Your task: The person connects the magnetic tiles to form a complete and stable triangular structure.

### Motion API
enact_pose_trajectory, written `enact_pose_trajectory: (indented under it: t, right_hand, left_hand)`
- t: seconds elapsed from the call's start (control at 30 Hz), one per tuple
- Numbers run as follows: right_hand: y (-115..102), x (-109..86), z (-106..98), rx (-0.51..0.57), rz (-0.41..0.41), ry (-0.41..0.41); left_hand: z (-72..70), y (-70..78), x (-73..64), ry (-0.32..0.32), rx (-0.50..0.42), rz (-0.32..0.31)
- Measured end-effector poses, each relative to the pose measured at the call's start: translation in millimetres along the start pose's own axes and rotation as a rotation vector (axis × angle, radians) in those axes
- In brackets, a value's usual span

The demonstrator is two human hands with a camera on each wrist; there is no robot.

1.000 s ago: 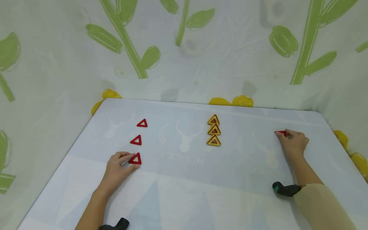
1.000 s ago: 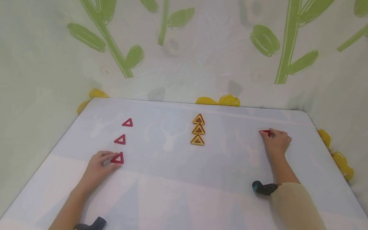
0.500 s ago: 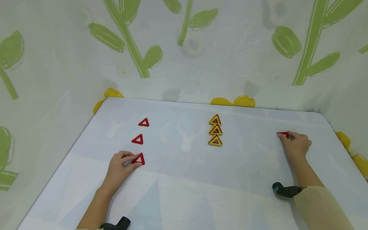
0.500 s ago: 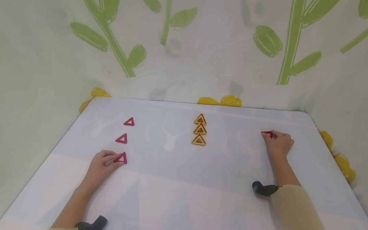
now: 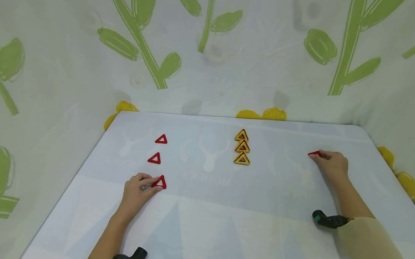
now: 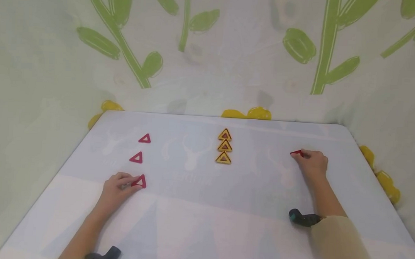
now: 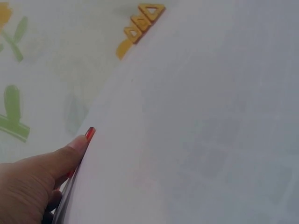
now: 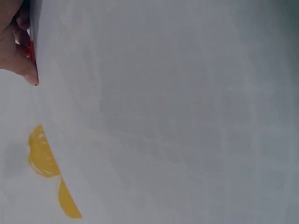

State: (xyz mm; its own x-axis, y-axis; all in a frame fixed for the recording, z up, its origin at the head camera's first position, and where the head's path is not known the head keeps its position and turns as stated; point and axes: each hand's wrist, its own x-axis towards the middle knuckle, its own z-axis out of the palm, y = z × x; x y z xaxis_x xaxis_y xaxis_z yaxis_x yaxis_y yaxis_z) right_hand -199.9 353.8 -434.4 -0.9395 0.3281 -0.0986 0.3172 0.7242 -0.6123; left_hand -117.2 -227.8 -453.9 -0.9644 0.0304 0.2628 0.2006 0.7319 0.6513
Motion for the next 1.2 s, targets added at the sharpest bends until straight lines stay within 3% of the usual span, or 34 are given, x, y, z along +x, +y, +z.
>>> enact_pose_trajectory:
  t: [0.27,0.67,0.93,1.2]
  right_hand:
    - [2.7,-10.2,-7.0,0.041,-0.044,-0.082]
    - [6.1,-21.4,-6.4,0.069,-0.086,-0.129]
    - [6.3,-26.8,-1.8,0.075,-0.131,-0.147]
    - [2.1,-36.7,1.0,0.073,-0.166,-0.155]
  left_hand:
    - [4.3,4.6,1.3,-0.022,-0.005,-0.012]
    - [13.1,9.0,8.0,-0.052,0.005,0.065]
    - [17.4,14.2,13.7,-0.141,-0.03,-0.014]
    - [22.7,16.9,15.1,-0.14,-0.056,0.011]
